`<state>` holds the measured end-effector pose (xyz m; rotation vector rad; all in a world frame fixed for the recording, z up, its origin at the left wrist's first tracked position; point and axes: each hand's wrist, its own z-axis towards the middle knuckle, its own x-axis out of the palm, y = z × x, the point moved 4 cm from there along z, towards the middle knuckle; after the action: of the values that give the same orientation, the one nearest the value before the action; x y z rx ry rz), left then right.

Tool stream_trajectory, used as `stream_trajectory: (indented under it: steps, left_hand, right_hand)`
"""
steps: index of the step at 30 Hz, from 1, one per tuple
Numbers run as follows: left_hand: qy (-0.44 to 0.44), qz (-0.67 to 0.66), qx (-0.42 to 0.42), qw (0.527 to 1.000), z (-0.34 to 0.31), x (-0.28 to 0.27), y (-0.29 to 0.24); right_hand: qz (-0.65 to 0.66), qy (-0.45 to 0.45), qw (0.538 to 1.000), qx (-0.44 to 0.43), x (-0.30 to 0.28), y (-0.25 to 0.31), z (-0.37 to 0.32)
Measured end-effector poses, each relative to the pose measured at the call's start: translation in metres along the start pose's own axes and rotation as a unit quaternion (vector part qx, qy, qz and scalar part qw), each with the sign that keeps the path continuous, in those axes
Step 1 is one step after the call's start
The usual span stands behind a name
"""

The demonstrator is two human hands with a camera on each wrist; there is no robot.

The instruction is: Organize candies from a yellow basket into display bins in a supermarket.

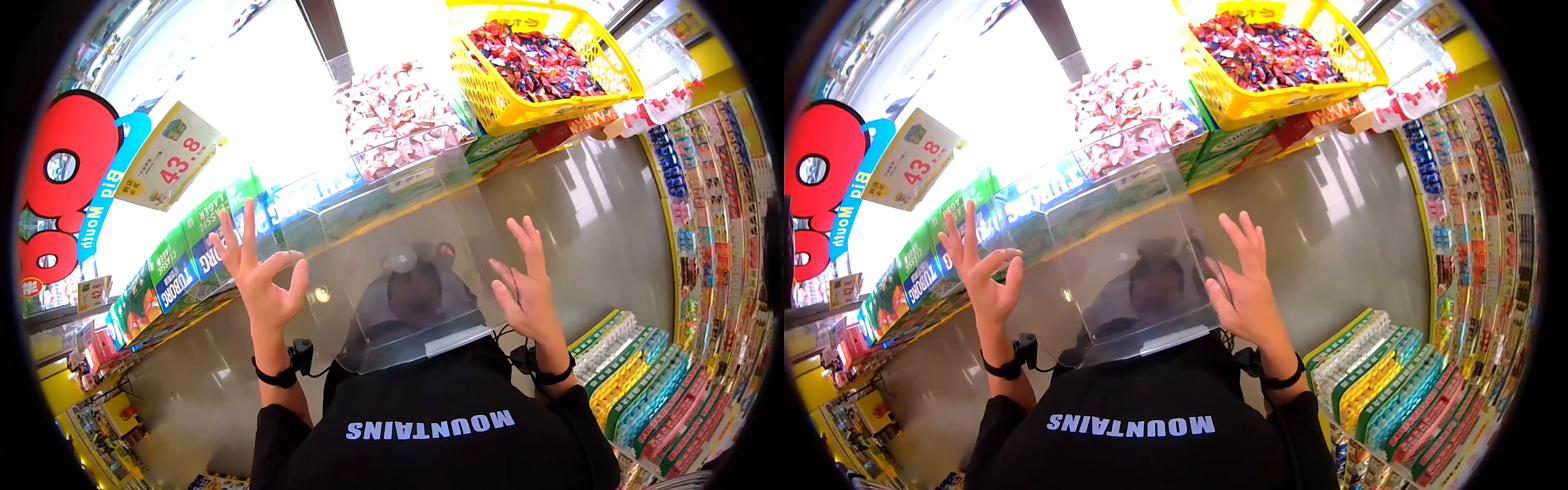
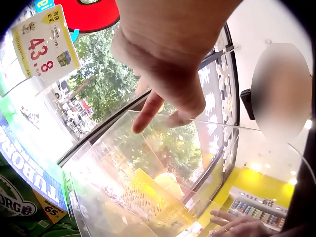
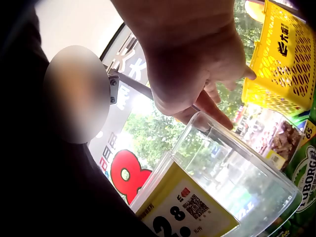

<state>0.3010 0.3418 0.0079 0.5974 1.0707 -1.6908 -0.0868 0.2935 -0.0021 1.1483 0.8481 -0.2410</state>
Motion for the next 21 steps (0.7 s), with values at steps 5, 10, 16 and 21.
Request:
stream_trajectory:
  steps: [5,10,16,21]
  left_hand:
    - [0.005,-0.022,-0.027,0.999,0.041,0.075,0.015]
    - [0.039,0.176,-0.076,0.981,0.096,0.18,0.052]
    - [0.14,0.167,-0.115,0.969,0.12,0.212,0.056]
    - [0.109,0.131,-0.121,0.978,0.106,0.225,0.067]
  right_hand:
    - [0.01,-0.061,0.995,0.08,-0.021,-0.024,-0.038]
    - [-0.034,-0.099,0.987,0.124,-0.035,-0.03,-0.062]
    - [-0.03,-0.131,0.98,0.147,-0.037,-0.038,-0.069]
    - [-0.007,-0.122,0.981,0.15,-0.033,-0.044,-0.062]
